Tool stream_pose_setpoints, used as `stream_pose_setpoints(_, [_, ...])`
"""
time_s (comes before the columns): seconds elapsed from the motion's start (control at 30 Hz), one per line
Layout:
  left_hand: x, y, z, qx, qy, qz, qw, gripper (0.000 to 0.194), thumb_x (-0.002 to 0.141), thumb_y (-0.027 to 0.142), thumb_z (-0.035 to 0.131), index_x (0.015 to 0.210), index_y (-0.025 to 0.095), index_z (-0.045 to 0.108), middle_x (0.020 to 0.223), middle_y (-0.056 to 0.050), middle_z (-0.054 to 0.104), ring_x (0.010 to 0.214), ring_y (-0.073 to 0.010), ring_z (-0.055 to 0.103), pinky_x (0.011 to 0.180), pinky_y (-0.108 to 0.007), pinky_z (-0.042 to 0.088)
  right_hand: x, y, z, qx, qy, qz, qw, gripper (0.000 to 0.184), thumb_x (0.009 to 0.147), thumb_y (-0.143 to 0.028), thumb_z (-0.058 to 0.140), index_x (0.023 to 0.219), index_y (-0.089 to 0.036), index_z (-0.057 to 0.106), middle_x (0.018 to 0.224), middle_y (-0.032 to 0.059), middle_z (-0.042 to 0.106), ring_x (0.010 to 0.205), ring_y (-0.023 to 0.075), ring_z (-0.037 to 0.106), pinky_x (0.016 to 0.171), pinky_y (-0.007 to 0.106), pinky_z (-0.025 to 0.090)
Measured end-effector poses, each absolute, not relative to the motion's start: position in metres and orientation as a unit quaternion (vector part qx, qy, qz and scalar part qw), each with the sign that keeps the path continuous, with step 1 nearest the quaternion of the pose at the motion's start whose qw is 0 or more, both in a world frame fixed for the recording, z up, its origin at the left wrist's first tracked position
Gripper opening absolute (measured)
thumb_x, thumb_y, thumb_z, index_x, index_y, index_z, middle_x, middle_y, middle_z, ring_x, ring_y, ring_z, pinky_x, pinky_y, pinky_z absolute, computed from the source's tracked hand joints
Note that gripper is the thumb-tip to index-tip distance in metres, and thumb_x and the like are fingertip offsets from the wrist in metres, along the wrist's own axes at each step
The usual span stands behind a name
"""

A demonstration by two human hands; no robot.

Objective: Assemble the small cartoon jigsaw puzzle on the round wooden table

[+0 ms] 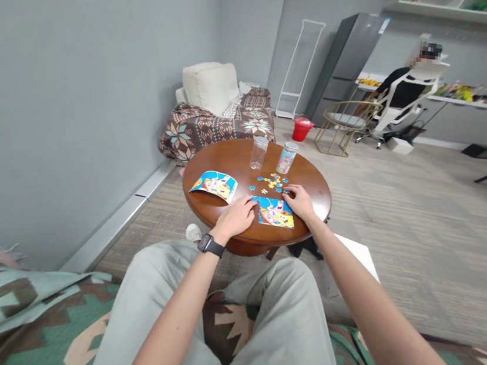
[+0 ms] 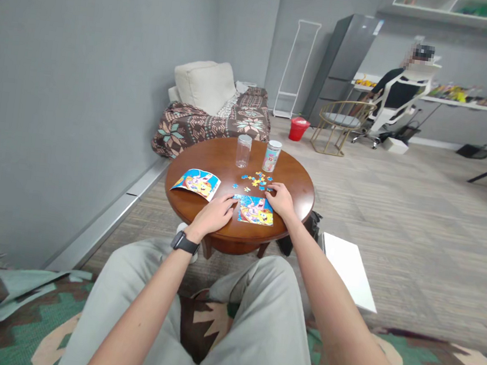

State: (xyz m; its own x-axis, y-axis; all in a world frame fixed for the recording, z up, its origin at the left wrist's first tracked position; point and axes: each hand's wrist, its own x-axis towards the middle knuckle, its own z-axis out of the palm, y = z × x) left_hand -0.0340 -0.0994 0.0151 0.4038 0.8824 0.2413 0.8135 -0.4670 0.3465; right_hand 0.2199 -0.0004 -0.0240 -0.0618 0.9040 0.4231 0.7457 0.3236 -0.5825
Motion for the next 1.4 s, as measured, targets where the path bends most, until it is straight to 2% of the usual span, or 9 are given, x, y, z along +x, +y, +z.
stream_pose_setpoints(0.23, [-0.0350,-0.1000,0.0158,0.836,0.502,0.203,0.088,0.042,0.095,0.020,0.037,0.132,0.014,0.056,0.145,-0.010,0.050,0.131,-0.0228,0.050,0.115,-0.035,0.036,0.2193,-0.0006,-0.0227,-0.573,-0.726,0.101,0.367,0.020,0.079,-0.024,0.060,0.093,-0.019,0.072,0.111,0.0109,0.068,0.106,0.0262,0.063,0.099,0.044,0.049])
stream_pose_setpoints(0.37, [-0.0354,-0.1000,0.0150,0.836,0.502,0.203,0.088,0.043,0.095,0.019,0.037,0.133,0.014,0.056,0.145,-0.011,0.050,0.132,-0.0232,0.049,0.116,-0.036,0.035,0.2196,0.0010,-0.0242,-0.556,-0.746,0.100,0.352,0.029,0.083,-0.020,0.054,0.105,-0.022,0.072,0.117,0.0099,0.067,0.112,0.0271,0.061,0.103,0.047,0.047])
stream_pose_setpoints(0.47, [-0.0356,-0.0999,0.0145,0.835,0.503,0.203,0.088,0.043,0.095,0.020,0.038,0.133,0.014,0.056,0.146,-0.011,0.050,0.133,-0.0232,0.048,0.117,-0.036,0.034,0.2198,0.0021,-0.0264,-0.558,-0.754,0.096,0.334,0.031,0.085,-0.019,0.049,0.103,-0.026,0.074,0.123,0.0080,0.065,0.117,0.0278,0.058,0.106,0.049,0.044])
stream_pose_setpoints(0.77, [-0.0355,-0.1005,0.0157,0.840,0.500,0.193,0.084,0.043,0.095,0.020,0.038,0.134,0.015,0.056,0.146,-0.011,0.049,0.133,-0.0230,0.048,0.116,-0.036,0.035,0.2188,-0.0011,-0.0225,-0.553,-0.739,0.098,0.372,0.021,0.077,-0.019,0.057,0.094,-0.021,0.070,0.110,0.0097,0.067,0.105,0.0250,0.063,0.100,0.044,0.048])
stream_pose_setpoints(1.07, [-0.0360,-0.0991,0.0134,0.844,0.493,0.197,0.080,0.042,0.095,0.020,0.038,0.133,0.015,0.055,0.146,-0.012,0.049,0.134,-0.0231,0.047,0.116,-0.037,0.034,0.2185,-0.0018,-0.0206,-0.560,-0.730,0.108,0.377,0.008,0.077,-0.023,0.058,0.080,-0.022,0.065,0.106,0.0093,0.066,0.104,0.0244,0.062,0.098,0.043,0.048])
stream_pose_setpoints(1.4, [-0.0357,-0.1017,0.0160,0.845,0.492,0.194,0.081,0.042,0.095,0.020,0.038,0.134,0.015,0.054,0.146,-0.013,0.048,0.134,-0.0237,0.047,0.116,-0.038,0.035,0.2187,-0.0003,-0.0237,-0.560,-0.725,0.113,0.386,0.003,0.080,-0.024,0.057,0.079,-0.023,0.060,0.105,0.0094,0.065,0.105,0.0251,0.061,0.098,0.043,0.047])
